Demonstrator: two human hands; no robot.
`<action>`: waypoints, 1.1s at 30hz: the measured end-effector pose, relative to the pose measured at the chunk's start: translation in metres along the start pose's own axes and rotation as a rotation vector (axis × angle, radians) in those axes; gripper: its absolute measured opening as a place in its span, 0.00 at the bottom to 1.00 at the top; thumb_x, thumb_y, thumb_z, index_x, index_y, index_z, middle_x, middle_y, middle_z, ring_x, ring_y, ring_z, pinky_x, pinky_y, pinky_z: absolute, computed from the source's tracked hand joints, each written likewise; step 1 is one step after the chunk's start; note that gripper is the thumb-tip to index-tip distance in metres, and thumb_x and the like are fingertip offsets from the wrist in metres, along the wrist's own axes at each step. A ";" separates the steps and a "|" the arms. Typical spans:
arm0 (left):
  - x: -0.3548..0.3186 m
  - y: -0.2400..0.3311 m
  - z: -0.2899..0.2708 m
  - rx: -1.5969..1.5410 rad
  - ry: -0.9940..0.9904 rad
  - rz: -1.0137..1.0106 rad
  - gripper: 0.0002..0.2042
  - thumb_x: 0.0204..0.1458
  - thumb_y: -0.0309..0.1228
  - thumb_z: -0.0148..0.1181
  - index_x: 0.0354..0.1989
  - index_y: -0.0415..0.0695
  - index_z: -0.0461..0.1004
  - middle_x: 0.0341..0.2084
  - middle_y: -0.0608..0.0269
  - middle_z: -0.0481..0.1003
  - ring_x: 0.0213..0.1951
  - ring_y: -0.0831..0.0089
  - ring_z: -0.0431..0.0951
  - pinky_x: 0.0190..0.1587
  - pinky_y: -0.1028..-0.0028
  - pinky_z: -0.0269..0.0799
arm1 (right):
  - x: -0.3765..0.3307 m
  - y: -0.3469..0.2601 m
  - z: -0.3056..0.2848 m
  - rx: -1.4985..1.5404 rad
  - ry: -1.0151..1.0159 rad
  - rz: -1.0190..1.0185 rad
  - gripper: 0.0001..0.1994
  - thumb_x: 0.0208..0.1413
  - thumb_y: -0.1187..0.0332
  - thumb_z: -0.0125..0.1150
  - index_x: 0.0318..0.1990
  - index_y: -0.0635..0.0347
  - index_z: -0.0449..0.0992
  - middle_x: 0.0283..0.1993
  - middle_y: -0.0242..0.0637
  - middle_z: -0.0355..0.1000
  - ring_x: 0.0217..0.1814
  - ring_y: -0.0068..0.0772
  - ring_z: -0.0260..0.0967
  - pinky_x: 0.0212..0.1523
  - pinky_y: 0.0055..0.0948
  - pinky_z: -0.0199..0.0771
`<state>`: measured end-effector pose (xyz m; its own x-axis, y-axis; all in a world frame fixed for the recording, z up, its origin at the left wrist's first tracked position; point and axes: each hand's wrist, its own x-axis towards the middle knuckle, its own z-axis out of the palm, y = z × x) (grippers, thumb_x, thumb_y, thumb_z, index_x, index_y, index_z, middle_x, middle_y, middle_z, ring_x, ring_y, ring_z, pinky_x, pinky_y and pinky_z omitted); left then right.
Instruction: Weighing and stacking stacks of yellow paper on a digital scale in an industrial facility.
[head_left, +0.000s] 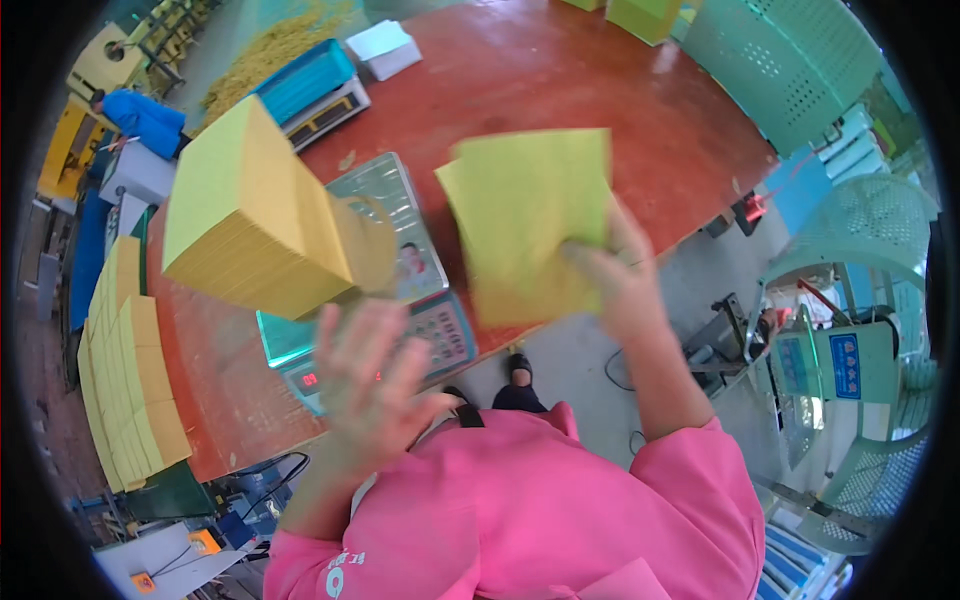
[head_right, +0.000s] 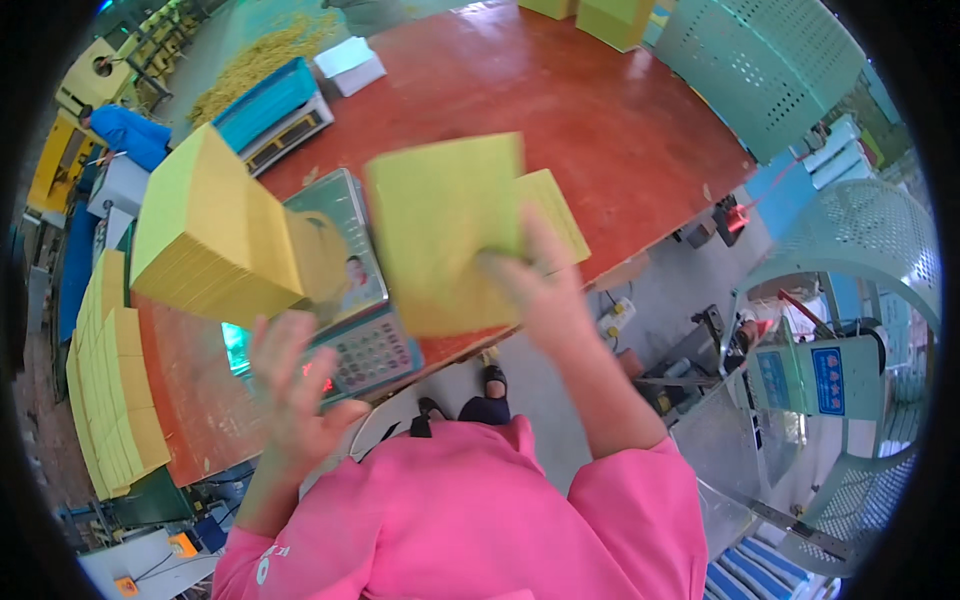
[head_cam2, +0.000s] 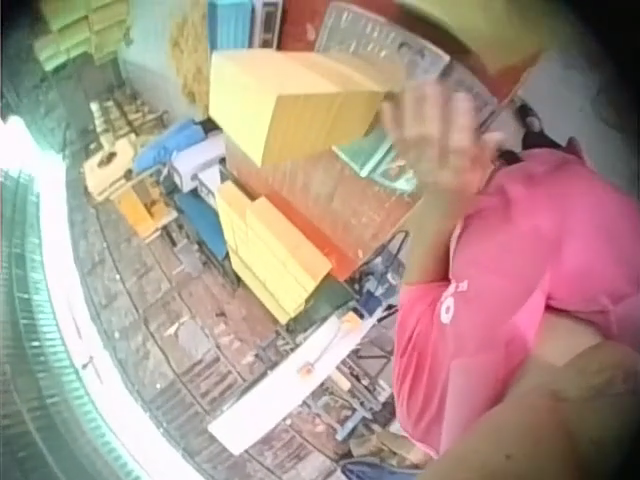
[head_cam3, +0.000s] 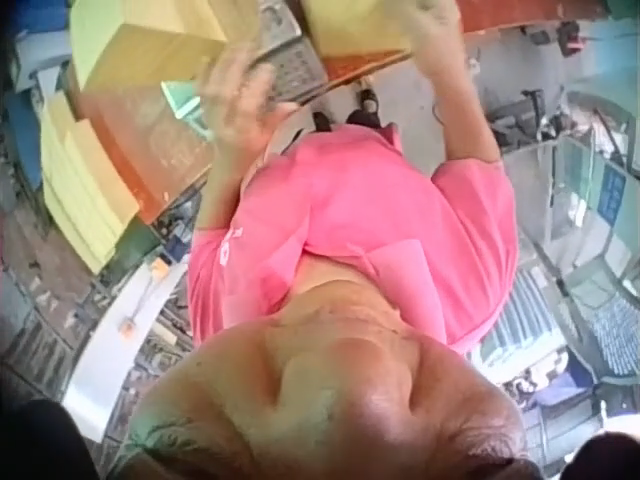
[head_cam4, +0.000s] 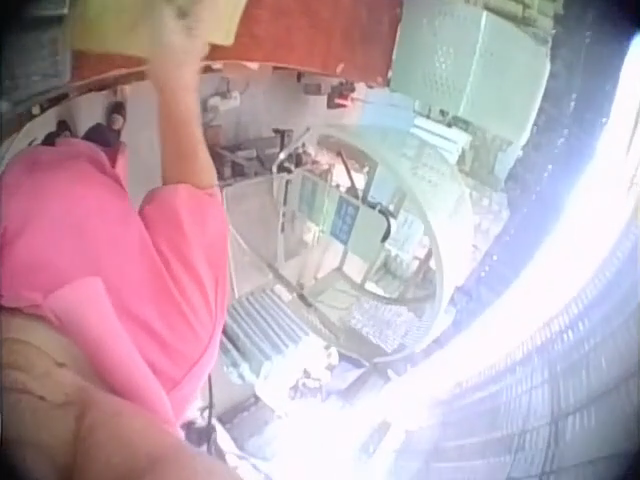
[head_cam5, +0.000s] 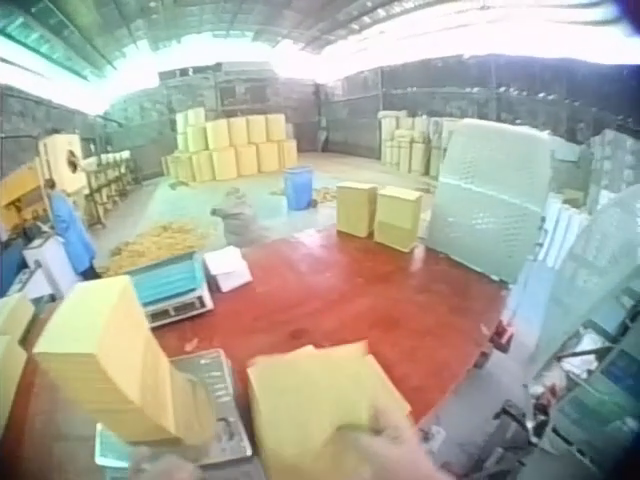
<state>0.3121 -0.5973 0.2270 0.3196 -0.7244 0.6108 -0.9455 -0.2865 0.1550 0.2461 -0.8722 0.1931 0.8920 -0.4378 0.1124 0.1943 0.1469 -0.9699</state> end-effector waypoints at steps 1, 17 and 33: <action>-0.006 -0.006 0.005 -0.014 0.033 -0.103 0.23 0.56 0.35 0.62 0.58 0.41 0.67 0.61 0.47 0.66 0.62 0.53 0.67 0.65 0.46 0.56 | 0.006 -0.005 -0.036 -0.050 0.083 -0.033 0.26 0.54 0.79 0.55 0.63 0.64 0.64 0.54 0.35 0.70 0.58 0.25 0.66 0.57 0.28 0.67; 0.002 0.002 0.024 -0.103 0.214 -0.718 0.21 0.58 0.22 0.50 0.62 0.33 0.63 0.64 0.48 0.63 0.65 0.58 0.64 0.65 0.60 0.61 | 0.084 0.084 -0.159 -0.147 -0.108 0.354 0.29 0.50 0.80 0.51 0.64 0.65 0.63 0.57 0.38 0.69 0.60 0.30 0.65 0.61 0.30 0.64; -0.059 -0.010 -0.018 0.061 0.405 -0.832 0.20 0.62 0.23 0.49 0.62 0.33 0.63 0.64 0.49 0.63 0.65 0.61 0.65 0.65 0.62 0.62 | 0.069 0.078 -0.152 -0.900 0.074 0.077 0.26 0.57 0.77 0.52 0.65 0.57 0.65 0.56 0.36 0.72 0.54 0.26 0.70 0.54 0.26 0.70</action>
<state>0.3014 -0.5401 0.2036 0.8366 0.0007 0.5478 -0.4126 -0.6570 0.6310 0.2612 -1.0253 0.0921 0.8548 -0.5159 0.0557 -0.2855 -0.5573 -0.7797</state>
